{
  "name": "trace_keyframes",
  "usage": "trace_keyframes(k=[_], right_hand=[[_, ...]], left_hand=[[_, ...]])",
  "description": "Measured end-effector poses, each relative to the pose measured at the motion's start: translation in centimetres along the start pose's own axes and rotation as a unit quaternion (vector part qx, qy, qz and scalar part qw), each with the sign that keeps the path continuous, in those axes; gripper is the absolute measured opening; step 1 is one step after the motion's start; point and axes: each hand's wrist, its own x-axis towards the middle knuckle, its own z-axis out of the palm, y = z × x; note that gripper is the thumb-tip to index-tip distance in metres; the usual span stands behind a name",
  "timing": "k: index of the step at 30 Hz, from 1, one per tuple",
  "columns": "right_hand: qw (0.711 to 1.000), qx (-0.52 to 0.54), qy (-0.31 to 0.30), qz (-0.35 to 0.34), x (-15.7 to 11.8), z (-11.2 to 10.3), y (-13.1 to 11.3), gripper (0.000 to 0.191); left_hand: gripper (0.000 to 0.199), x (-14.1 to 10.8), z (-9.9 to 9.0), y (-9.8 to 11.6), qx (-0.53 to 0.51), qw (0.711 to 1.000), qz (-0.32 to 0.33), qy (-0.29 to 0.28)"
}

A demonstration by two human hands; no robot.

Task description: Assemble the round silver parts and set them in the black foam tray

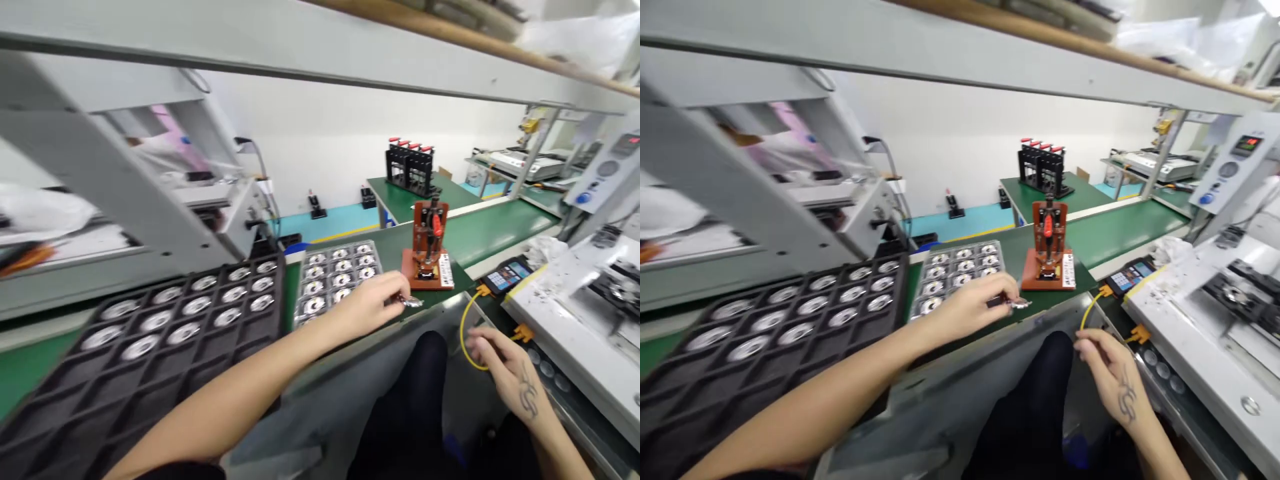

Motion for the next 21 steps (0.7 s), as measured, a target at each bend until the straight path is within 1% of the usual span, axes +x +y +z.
trace_keyframes(k=[1, 2, 4, 6, 8, 10, 13, 15, 16, 17, 19, 20, 21], right_hand=[[0.999, 0.017, 0.004, -0.030, 0.7, 0.2, -1.2, 0.045], [0.998, 0.034, 0.010, -0.059, 1.3, 0.2, -2.3, 0.049], [0.994, 0.043, 0.013, -0.100, 2.0, -0.4, -4.1, 0.056], [0.993, 0.030, 0.016, -0.109, 2.1, -1.5, -5.2, 0.051], [0.994, 0.018, 0.030, -0.100, 1.7, -2.8, -5.7, 0.043], [0.995, 0.018, 0.052, -0.084, 1.0, -3.9, -5.6, 0.041], [0.995, 0.010, 0.088, -0.052, -0.1, -5.6, -4.8, 0.039], [0.991, -0.015, 0.123, -0.044, -0.9, -7.2, -4.1, 0.038], [0.987, -0.036, 0.148, -0.045, -1.3, -8.3, -3.8, 0.037], [0.981, -0.064, 0.178, -0.045, -1.8, -9.5, -3.4, 0.036], [0.960, -0.126, 0.245, -0.040, -2.8, -12.3, -3.0, 0.035], [0.948, -0.155, 0.276, -0.034, -3.2, -13.7, -2.9, 0.035], [0.936, -0.178, 0.303, -0.027, -3.7, -15.0, -3.0, 0.037]], left_hand=[[0.012, 1.5, 0.9, 1.1, -0.010, 0.998, 0.065, 0.007], [0.012, 2.9, 1.8, 2.1, -0.008, 0.992, 0.129, 0.015], [0.012, 5.3, 3.5, 3.6, 0.016, 0.970, 0.239, 0.036], [0.012, 7.2, 4.9, 4.6, 0.038, 0.948, 0.312, 0.054], [0.013, 8.5, 6.1, 5.2, 0.042, 0.934, 0.350, 0.061], [0.013, 9.6, 7.2, 5.8, 0.036, 0.926, 0.371, 0.055], [0.013, 11.1, 9.0, 6.8, 0.011, 0.917, 0.397, 0.037], [0.015, 12.6, 10.4, 7.4, -0.028, 0.917, 0.397, 0.002], [0.019, 13.7, 11.1, 7.7, -0.053, 0.920, 0.387, -0.022], [0.029, 15.1, 11.8, 7.9, -0.079, 0.924, 0.370, -0.049], [0.056, 18.6, 13.3, 8.5, -0.125, 0.933, 0.320, -0.103], [0.066, 20.7, 14.1, 8.8, -0.140, 0.937, 0.294, -0.127], [0.069, 22.9, 15.0, 9.1, -0.148, 0.940, 0.269, -0.147]])
